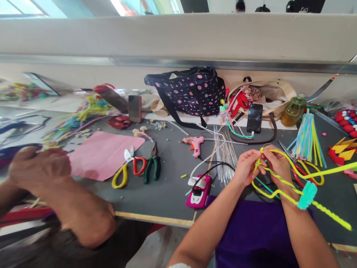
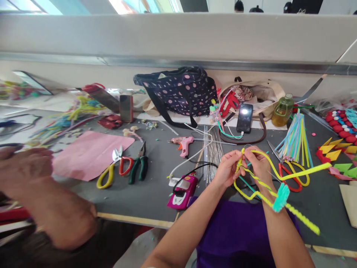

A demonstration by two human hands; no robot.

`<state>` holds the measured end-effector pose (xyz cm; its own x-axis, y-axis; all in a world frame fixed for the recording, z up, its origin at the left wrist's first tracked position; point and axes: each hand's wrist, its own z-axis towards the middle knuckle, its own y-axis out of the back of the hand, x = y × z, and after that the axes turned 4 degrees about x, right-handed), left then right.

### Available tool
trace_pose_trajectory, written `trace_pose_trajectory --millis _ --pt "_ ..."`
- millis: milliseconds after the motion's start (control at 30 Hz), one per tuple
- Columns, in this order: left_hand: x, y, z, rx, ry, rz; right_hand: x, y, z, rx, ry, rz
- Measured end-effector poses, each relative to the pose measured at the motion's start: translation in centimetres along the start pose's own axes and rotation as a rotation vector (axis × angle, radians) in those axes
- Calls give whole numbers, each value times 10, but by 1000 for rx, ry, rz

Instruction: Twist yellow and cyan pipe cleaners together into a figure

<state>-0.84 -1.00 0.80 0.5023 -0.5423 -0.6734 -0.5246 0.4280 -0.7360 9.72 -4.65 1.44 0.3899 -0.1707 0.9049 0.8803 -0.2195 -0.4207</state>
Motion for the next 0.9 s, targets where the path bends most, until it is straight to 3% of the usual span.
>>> trace_pose_trajectory --millis 100,300,600,767,900 --pt "1 0 1 -65 -19 60 -3 4 1 -59 40 -113" --pt "-3 -2 1 -161 -59 173 5 3 0 -20 30 -295" --pt "0 2 4 -86 -12 75 1 6 1 58 -5 -269" --pt "3 4 6 -38 43 56 -3 12 5 36 -22 -255" --pt "8 5 8 -137 -16 175 -4 20 9 -35 -33 -359"
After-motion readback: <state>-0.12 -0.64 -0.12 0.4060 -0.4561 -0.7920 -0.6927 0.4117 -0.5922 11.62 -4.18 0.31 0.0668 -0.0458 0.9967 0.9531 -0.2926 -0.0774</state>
